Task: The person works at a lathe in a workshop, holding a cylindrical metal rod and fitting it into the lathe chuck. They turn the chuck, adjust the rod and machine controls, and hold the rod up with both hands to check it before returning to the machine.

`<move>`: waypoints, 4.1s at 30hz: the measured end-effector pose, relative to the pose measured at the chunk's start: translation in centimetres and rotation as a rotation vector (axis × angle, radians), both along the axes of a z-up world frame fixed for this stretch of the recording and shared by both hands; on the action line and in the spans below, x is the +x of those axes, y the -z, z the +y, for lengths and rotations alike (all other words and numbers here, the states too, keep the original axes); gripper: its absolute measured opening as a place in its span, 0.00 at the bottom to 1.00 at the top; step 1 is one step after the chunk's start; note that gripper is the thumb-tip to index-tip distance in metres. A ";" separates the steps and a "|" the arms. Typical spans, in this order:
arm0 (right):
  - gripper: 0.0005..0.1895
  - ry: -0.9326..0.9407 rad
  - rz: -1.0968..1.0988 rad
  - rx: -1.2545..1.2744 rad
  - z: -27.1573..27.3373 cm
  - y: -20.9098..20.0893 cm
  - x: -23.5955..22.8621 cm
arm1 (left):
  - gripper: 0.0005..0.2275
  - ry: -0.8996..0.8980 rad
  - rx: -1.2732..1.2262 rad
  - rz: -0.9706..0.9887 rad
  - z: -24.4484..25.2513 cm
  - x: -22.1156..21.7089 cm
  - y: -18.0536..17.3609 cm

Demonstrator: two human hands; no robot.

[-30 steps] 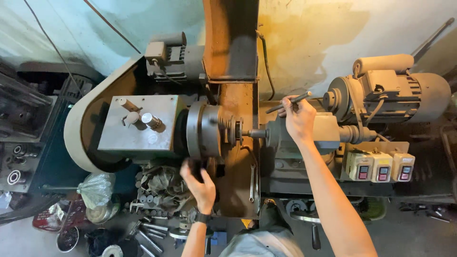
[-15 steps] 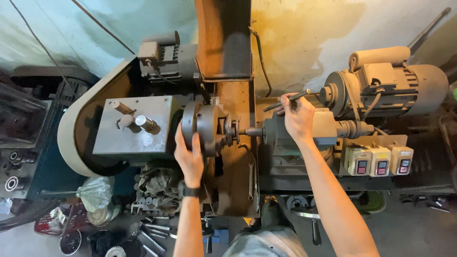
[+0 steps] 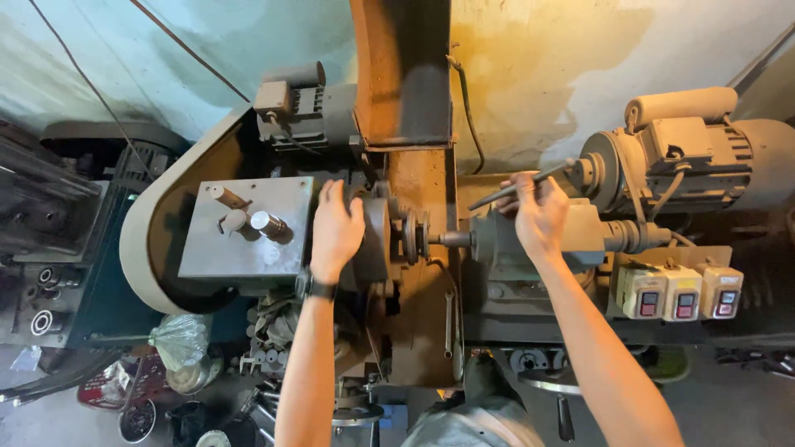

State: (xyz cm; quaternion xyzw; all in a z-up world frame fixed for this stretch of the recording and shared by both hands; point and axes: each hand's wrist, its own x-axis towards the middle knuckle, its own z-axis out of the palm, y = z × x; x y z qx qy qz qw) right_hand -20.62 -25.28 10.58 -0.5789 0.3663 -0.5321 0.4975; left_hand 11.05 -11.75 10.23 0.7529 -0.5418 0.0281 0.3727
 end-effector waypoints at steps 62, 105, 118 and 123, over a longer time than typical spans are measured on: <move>0.10 0.052 0.207 -0.063 -1.2 -0.5 0.4 | 0.20 -0.265 0.405 0.255 1.7 -5.0 -6.6; 0.06 -0.049 -0.255 -0.043 4.8 -1.7 -2.1 | 0.32 -0.716 0.929 0.288 35.5 -5.4 18.4; 0.07 0.055 0.024 -0.047 -0.9 0.5 0.0 | 0.23 -0.148 0.616 0.230 -5.7 2.0 -1.9; 0.08 0.068 0.110 -0.027 0.2 -0.7 0.1 | 0.22 -0.269 0.326 0.034 -3.3 1.5 1.5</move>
